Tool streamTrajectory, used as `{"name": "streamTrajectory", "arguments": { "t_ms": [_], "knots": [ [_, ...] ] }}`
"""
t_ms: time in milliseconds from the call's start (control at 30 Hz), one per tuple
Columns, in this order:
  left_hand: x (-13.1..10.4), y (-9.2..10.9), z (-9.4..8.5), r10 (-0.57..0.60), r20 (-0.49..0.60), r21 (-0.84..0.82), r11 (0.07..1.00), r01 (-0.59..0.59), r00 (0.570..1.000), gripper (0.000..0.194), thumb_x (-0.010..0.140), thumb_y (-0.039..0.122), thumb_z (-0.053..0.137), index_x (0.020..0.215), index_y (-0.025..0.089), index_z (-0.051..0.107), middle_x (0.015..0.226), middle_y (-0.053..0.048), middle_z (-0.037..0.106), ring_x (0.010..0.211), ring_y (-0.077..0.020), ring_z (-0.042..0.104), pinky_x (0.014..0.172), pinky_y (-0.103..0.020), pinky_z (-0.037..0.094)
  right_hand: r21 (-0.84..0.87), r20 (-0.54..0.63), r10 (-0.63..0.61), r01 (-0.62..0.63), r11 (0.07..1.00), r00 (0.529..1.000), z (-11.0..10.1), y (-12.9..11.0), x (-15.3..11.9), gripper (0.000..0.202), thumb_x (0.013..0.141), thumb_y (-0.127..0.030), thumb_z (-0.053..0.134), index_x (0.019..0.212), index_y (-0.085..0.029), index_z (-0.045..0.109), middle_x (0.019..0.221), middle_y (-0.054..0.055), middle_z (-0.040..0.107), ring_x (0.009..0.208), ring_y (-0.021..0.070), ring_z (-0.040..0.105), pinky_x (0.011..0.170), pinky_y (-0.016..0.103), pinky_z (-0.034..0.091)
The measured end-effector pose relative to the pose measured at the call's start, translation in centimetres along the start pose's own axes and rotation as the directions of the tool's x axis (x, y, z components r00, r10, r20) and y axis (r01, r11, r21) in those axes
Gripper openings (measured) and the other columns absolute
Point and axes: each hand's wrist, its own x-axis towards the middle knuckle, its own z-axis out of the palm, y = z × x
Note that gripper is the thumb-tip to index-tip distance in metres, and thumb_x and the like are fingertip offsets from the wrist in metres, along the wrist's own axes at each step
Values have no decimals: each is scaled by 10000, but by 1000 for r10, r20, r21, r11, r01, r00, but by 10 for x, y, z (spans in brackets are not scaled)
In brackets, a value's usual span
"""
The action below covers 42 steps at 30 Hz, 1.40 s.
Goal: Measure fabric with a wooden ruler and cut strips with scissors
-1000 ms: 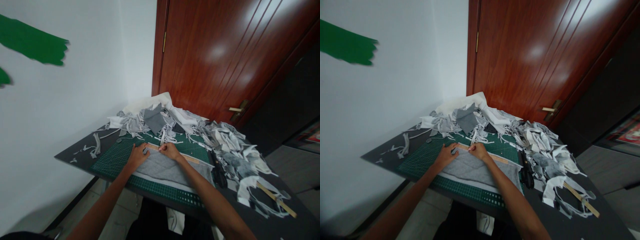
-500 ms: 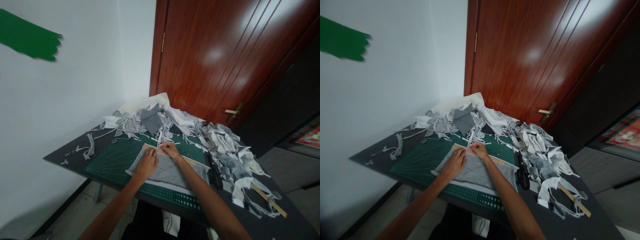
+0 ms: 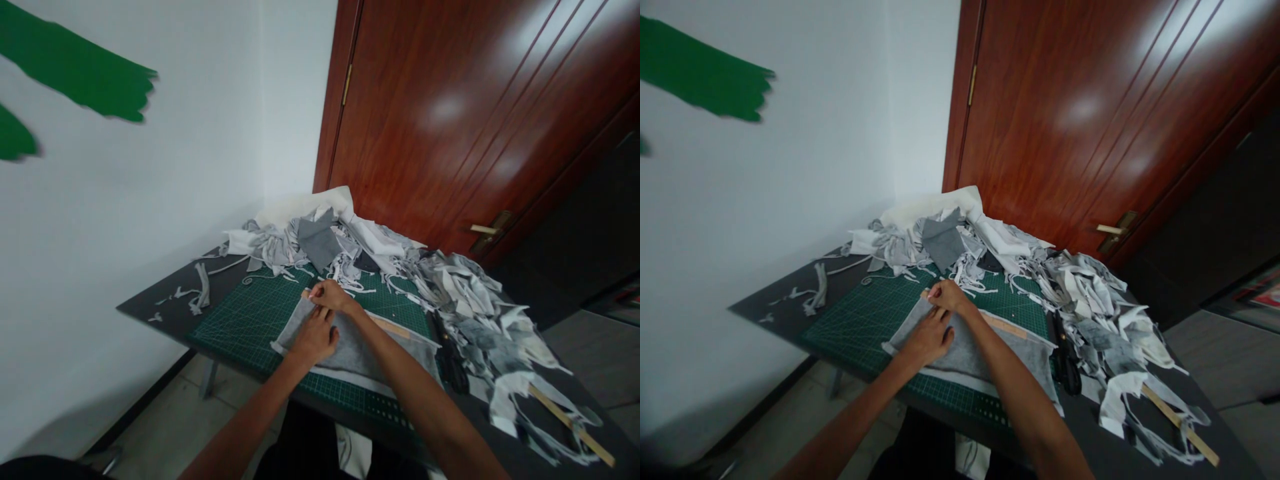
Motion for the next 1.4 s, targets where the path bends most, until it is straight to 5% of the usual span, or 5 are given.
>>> {"name": "streamTrajectory", "arguments": {
  "t_ms": [167, 400, 900, 1167, 1400],
  "knots": [
    [-1, 2, -3, -10, 14, -12, 1000, 11, 1000, 549, 906, 236, 562, 1435, 88, 547, 1508, -200, 526, 1442, -372, 456, 1209, -537, 398, -97, 72, 4, 3, 995, 997, 0, 1, 5, 21, 823, -153, 783, 843, -157, 779, 779, -2, 752, 756, 154, 694, 726, 248, 526],
    [-3, 1, -2, -25, 26, -21, 999, 26, 999, 580, 906, 259, 559, 1464, 102, 535, 1548, -196, 503, 1442, -369, 461, 1216, -530, 392, -133, 212, 35, -7, 991, 977, 8, 3, 22, 325, 1012, -380, 666, 1263, -173, 660, 1271, 89, 674, 1053, 234, 689, 891, 425, 608],
    [-1, 4, -8, -23, 30, 13, 1000, 23, 999, 481, 903, 229, 590, 1371, 118, 583, 1454, -190, 555, 1395, -352, 506, 1190, -516, 429, 0, 49, -10, 10, 1000, 999, 19, 6, 17, 144, 928, -278, 745, 906, -140, 778, 821, 11, 765, 772, 162, 718, 717, 261, 556],
    [0, 2, -10, -26, 43, 35, 999, 25, 999, 437, 915, 238, 584, 1340, 135, 595, 1396, -178, 595, 1346, -347, 552, 1178, -519, 440, -32, 96, 35, -32, 999, 995, 21, 3, 17, 322, 1013, -374, 666, 1262, -170, 658, 1259, 89, 677, 1043, 229, 691, 888, 424, 609],
    [-1, 1, -9, -15, 28, 5, 1000, 15, 999, 462, 903, 235, 594, 1357, 149, 597, 1422, -178, 586, 1352, -349, 553, 1179, -527, 440, 5, 66, 71, -72, 997, 995, 8, 5, 8, 296, 1016, -377, 661, 1245, -190, 670, 1272, 85, 675, 1059, 229, 685, 901, 417, 603]
  ]
}}
